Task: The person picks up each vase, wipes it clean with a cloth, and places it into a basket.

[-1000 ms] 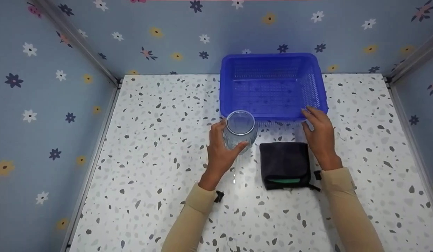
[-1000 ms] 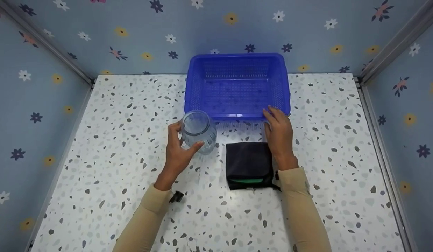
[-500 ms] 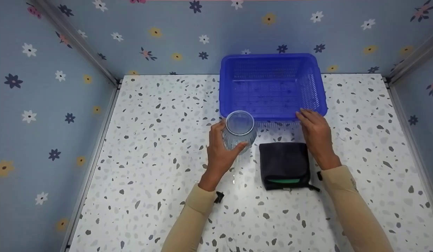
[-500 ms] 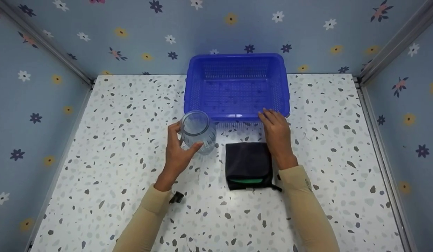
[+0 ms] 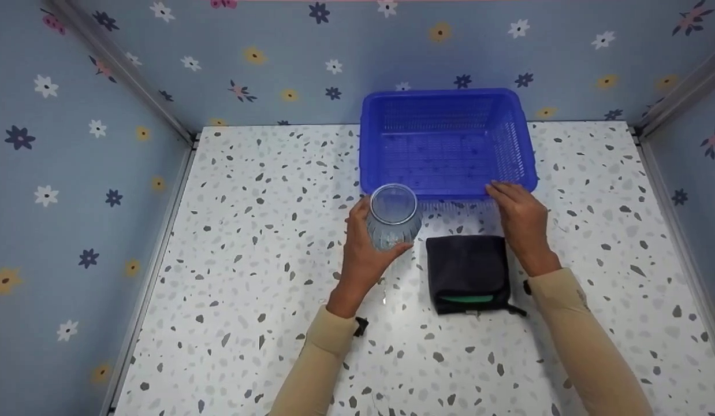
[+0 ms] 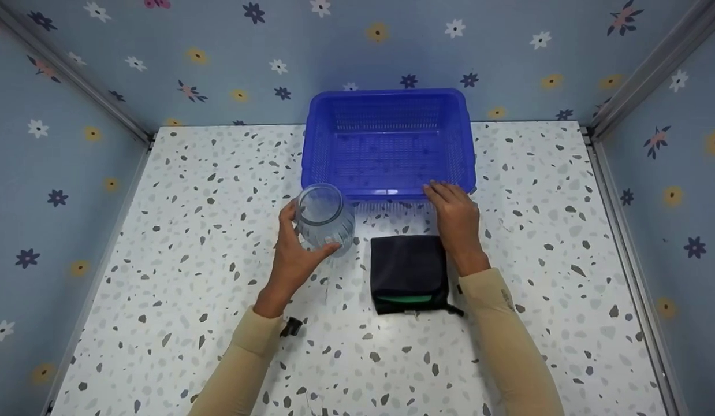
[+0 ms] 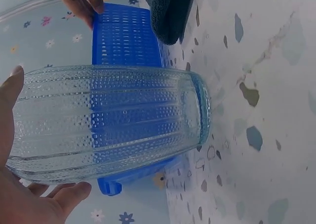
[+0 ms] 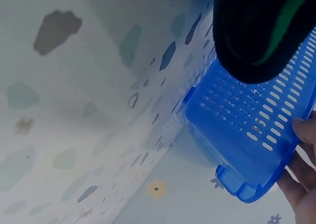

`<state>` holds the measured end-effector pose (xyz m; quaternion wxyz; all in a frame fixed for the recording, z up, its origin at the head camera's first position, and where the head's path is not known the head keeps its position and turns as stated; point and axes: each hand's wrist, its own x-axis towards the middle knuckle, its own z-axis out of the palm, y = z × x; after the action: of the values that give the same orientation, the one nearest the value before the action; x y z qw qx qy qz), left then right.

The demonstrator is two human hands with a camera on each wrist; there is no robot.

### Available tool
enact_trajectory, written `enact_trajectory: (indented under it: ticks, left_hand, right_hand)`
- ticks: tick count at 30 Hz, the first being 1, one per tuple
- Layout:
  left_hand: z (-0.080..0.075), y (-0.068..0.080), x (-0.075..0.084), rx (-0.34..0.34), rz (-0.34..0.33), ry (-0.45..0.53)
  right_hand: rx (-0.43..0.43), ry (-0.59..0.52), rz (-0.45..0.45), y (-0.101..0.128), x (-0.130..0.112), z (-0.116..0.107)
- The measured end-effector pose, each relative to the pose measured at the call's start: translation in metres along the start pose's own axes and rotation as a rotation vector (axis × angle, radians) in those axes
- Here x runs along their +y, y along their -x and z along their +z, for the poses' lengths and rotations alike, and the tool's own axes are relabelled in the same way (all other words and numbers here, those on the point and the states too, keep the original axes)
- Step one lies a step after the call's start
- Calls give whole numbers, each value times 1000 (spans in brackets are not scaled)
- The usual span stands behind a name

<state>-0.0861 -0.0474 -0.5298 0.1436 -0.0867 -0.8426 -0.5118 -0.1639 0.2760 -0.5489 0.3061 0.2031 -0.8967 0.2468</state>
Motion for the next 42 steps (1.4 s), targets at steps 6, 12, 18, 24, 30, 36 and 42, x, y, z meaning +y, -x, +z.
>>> enact_trajectory:
  ticks: [6, 12, 18, 24, 30, 36, 42]
  left_hand:
    - [2, -1, 2, -1, 5, 12]
    - [2, -4, 2, 28, 2, 11]
    - [4, -5, 2, 70, 24, -12]
    - [2, -4, 2, 88, 88, -45]
    - [-6, -6, 6, 98, 159, -59]
    - [-18, -11, 16, 113, 194, -45]
    - [-31, -18, 27, 119, 252, -60]
  right_hand:
    - [-3, 4, 8, -1, -1, 0]
    - [39, -34, 41, -1, -1, 3]
    - [69, -39, 49, 0, -2, 6]
    - [53, -11, 45, 0, -3, 5]
    - [56, -8, 52, -2, -2, 5]
    - [56, 11, 37, -2, -2, 4]
    - [61, 3, 46, -2, -3, 4]
